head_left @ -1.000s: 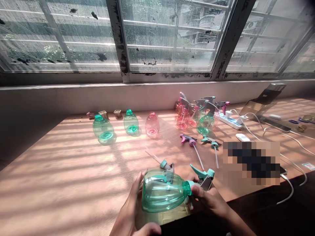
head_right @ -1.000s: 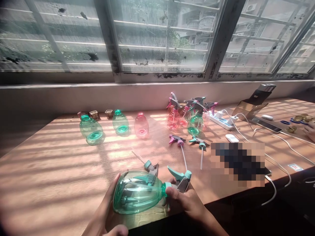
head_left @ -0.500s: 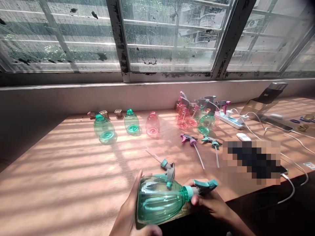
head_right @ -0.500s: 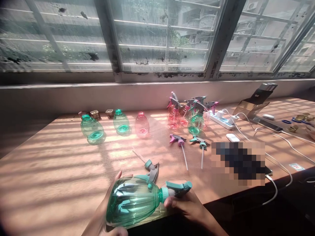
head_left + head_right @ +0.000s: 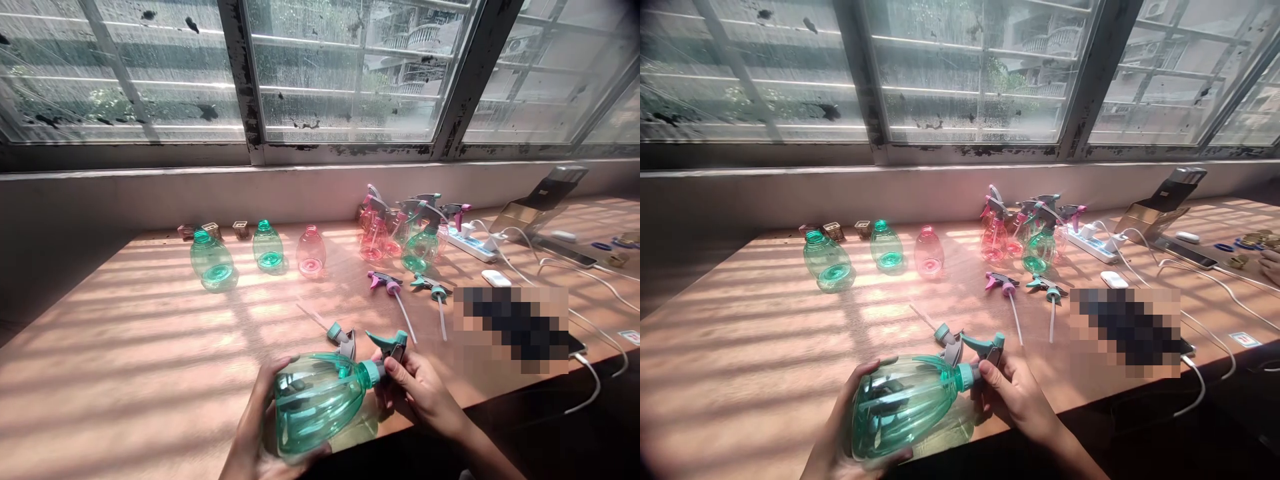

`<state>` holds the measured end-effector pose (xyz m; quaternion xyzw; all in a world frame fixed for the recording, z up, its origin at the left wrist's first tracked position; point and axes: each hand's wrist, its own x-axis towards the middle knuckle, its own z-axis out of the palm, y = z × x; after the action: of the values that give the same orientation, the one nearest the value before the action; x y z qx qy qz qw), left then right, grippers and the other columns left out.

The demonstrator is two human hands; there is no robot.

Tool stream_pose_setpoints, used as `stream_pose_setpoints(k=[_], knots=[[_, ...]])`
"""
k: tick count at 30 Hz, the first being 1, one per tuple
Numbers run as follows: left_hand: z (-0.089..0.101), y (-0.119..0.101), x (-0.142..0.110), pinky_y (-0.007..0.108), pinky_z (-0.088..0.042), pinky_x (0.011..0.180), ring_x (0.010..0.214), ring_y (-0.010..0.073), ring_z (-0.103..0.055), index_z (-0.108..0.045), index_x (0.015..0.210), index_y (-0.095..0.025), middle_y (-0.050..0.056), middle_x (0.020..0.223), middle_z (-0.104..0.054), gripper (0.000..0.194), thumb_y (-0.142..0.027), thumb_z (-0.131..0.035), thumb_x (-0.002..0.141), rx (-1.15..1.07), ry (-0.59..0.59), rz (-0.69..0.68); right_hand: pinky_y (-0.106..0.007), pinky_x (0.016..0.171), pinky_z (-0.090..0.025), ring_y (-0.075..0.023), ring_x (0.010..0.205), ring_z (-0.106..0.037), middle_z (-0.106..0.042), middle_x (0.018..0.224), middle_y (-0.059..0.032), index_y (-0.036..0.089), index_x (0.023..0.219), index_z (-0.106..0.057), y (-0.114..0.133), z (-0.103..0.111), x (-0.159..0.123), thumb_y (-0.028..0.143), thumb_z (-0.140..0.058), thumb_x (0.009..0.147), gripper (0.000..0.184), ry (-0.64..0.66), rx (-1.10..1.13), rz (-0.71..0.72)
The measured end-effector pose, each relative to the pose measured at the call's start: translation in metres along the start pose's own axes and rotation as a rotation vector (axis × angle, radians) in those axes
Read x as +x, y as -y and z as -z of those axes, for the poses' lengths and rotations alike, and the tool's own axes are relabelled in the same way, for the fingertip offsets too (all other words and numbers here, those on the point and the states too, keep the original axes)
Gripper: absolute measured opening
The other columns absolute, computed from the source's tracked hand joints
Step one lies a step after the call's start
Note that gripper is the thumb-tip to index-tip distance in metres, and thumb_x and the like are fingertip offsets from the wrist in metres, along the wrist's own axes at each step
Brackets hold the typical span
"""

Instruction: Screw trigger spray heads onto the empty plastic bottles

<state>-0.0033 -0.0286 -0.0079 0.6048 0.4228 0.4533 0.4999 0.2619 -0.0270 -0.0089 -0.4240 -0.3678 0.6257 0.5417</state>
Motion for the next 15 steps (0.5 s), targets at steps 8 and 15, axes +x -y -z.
stream_pose_setpoints(k=[8, 15], knots=[[-0.003, 0.001, 0.002, 0.047, -0.06, 0.096, 0.136, 0.0377, -0.054, -0.037, 0.146, -0.044, 0.013, 0.149, -0.042, 0.082, -0.052, -0.086, 0.08, 0.372, -0.018, -0.405, -0.025, 0.052, -0.054, -0.0158, 0.055, -0.068, -0.074, 0.065, -0.0027, 0.016, 0.093, -0.077, -0.003, 0.003, 0.003, 0.059, -0.082, 0.084, 0.044, -0.039, 0.04, -0.001], [0.001, 0.005, 0.006, 0.06, -0.055, 0.108, 0.142, 0.0436, -0.052, -0.014, 0.161, -0.049, 0.012, 0.167, -0.032, 0.105, -0.052, -0.083, 0.082, 0.278, 0.029, -0.32, -0.029, 0.057, -0.051, -0.0159, 0.055, -0.065, -0.079, 0.074, -0.0045, 0.018, 0.104, -0.078, -0.005, 0.003, -0.007, 0.056, -0.09, 0.076, 0.048, -0.1, -0.076, 0.138]])
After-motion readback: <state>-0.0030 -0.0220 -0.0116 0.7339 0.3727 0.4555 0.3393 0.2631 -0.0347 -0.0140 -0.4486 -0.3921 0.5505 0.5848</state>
